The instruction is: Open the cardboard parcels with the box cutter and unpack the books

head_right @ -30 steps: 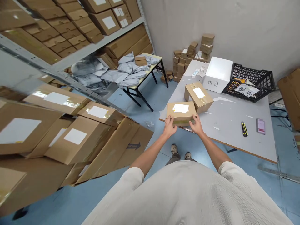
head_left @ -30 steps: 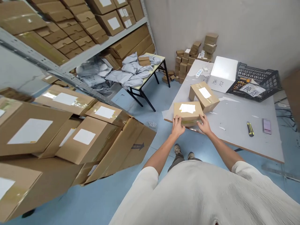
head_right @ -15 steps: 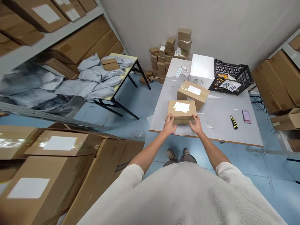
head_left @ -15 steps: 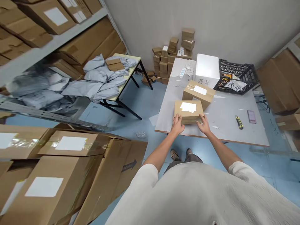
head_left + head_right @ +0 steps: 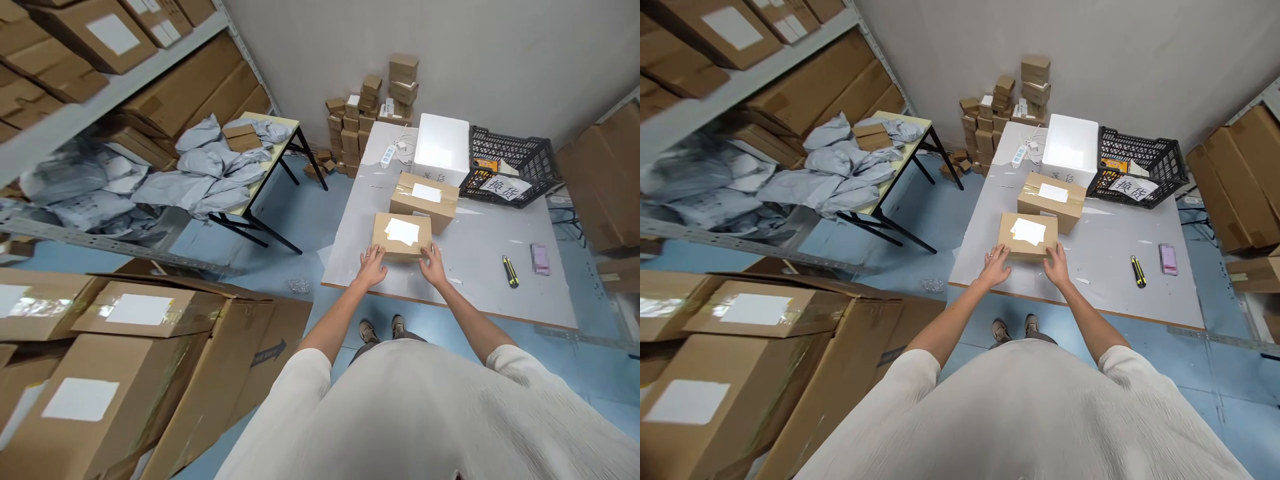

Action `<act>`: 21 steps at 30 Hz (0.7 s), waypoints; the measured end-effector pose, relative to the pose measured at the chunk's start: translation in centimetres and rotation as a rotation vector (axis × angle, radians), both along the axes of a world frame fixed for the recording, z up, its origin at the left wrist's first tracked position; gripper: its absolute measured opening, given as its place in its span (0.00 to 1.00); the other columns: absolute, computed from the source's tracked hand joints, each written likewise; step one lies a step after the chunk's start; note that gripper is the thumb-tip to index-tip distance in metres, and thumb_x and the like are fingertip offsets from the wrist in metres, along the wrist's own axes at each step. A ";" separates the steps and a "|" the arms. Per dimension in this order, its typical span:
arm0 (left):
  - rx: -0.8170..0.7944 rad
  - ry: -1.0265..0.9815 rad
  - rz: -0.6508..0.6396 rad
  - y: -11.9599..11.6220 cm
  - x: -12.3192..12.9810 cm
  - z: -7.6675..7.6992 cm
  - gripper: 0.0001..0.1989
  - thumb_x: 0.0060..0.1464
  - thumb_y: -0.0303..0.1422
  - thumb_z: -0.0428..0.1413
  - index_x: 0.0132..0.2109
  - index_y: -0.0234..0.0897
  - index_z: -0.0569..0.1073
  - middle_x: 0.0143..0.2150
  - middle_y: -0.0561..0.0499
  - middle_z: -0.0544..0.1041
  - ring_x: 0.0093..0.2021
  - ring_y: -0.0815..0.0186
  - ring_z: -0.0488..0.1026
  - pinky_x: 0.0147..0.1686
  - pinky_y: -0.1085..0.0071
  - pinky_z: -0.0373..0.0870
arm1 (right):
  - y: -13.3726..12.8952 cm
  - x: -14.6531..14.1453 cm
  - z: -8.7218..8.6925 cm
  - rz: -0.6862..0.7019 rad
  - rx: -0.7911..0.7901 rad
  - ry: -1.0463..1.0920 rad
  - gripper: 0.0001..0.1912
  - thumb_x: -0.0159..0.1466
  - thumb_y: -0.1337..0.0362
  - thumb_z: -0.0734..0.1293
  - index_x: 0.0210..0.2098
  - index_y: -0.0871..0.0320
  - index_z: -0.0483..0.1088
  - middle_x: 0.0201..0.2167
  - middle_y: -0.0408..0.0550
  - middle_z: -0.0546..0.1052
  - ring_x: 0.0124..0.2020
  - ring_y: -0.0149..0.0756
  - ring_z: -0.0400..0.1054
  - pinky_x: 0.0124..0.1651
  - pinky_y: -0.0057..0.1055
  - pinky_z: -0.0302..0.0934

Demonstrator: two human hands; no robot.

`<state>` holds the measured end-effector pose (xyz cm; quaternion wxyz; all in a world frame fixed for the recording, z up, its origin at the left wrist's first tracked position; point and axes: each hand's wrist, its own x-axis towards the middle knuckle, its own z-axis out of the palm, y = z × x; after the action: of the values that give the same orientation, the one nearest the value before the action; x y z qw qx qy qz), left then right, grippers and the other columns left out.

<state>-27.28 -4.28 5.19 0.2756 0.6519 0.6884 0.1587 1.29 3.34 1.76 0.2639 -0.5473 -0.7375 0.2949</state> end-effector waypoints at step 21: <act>0.192 0.120 0.630 -23.8 -10.0 6.5 0.37 0.66 0.30 0.54 0.80 0.42 0.63 0.84 0.42 0.57 0.85 0.47 0.47 0.82 0.38 0.42 | -11.4 -26.5 5.0 0.823 0.109 0.200 0.26 0.75 0.47 0.63 0.64 0.52 0.77 0.74 0.59 0.70 0.76 0.54 0.63 0.79 0.60 0.57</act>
<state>-37.28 -28.06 11.68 0.1094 0.4380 0.8531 0.2614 -25.18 -8.10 6.74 0.2229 -0.1612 -0.8796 0.3881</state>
